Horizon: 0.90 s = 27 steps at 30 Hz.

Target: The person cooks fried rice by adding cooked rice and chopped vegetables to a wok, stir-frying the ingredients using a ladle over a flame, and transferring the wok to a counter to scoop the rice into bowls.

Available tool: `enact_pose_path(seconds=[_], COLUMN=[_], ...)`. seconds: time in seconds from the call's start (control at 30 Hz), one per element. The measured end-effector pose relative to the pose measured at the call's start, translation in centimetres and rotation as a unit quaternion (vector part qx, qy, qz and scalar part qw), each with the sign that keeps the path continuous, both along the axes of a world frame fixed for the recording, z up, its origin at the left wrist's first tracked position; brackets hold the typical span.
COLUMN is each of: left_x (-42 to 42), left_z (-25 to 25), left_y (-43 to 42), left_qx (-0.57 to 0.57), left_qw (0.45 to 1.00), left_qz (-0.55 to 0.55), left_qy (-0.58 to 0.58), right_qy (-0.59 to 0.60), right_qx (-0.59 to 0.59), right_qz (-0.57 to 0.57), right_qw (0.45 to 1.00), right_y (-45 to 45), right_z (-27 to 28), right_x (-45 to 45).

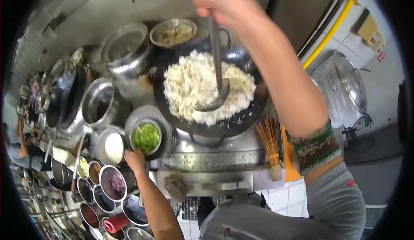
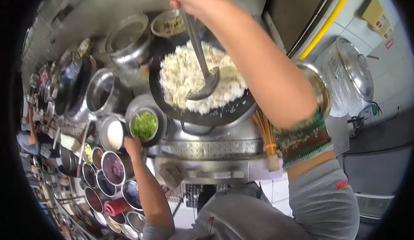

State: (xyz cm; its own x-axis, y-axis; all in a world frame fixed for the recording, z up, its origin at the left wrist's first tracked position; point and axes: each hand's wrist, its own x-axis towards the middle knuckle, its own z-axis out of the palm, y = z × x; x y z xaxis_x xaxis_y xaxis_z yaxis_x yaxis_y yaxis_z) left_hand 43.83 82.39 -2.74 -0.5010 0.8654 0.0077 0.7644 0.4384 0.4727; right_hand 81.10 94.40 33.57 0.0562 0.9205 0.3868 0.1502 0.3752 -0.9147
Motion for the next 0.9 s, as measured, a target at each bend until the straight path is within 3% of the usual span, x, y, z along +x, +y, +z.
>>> enact_pose_path(seconds=[0.03,0.1,0.17,0.23,0.3,0.37,0.43,0.5,0.53,0.6,0.67,0.7,0.73,0.77,0.83,0.9], left_x=[-0.1,-0.6,-0.9,-0.7,0.2,-0.8,0.2,3.2,3.8,5.8,8.3,9.5,10.7,11.9,14.7,18.1], left_z=[-0.1,-0.6,-0.9,-0.1,2.5,3.5,6.8,10.9,12.6,15.1,16.9,18.2,18.3,17.7,15.8,13.6], left_y=[-0.1,0.3,0.6,0.7,-1.0,-2.4,-3.6,-5.0,-5.6,-4.7,-4.5,-4.0,-2.9,-1.6,1.7,5.7], left_qx=[0.005,-0.019,-0.006,0.01,0.055,0.067,0.064,0.152,0.163,0.182,0.175,0.168,0.162,0.155,0.238,0.384], left_qw=[1.0,0.998,0.983,0.979,0.983,0.969,0.977,0.931,0.932,0.88,0.883,0.881,0.887,0.891,0.9,0.848], left_qz=[0.001,0.024,0.051,0.037,0.019,0.018,0.038,0.029,0.015,-0.019,-0.053,-0.096,-0.132,-0.165,-0.264,-0.358], left_qy=[-0.008,-0.053,-0.179,-0.201,-0.176,-0.238,-0.198,-0.331,-0.324,-0.438,-0.432,-0.431,-0.412,-0.393,-0.252,-0.075], right_qy=[0.056,-0.089,-0.103,0.045,0.122,0.12,0.129,0.206,0.193,0.163,0.105,0.034,0.001,0.041,0.138,0.122], right_qx=[-0.007,0.068,0.09,-0.059,-0.063,0.0,0.013,-0.013,-0.03,-0.02,0.039,0.023,-0.009,0.076,0.1,0.052], right_qz=[0.064,-0.185,-0.189,-0.076,-0.162,0.036,-0.156,-0.129,-0.099,-0.081,-0.034,-0.155,-0.225,-0.206,-0.129,-0.17], right_qw=[0.996,0.976,0.972,0.994,0.977,0.992,0.979,0.97,0.976,0.983,0.993,0.987,0.974,0.975,0.977,0.976], right_y=[-1.1,-5.8,-3.3,-1.4,-2.9,-3.8,-3.6,-4.3,-4.2,-4.5,-6.8,-9.1,-9.5,-8.7,-8.2,-8.4], right_z=[-1.5,-4.7,-5.0,-2.6,2.4,1.6,-6.0,-6.7,-5.8,-1.8,-0.3,-0.4,-3.5,-7.4,-9.3,-6.1], right_x=[0.9,-2.4,-0.6,2.5,5.1,11.7,11.5,8.9,9.4,11.0,12.6,11.2,10.6,10.5,9.4,9.9])
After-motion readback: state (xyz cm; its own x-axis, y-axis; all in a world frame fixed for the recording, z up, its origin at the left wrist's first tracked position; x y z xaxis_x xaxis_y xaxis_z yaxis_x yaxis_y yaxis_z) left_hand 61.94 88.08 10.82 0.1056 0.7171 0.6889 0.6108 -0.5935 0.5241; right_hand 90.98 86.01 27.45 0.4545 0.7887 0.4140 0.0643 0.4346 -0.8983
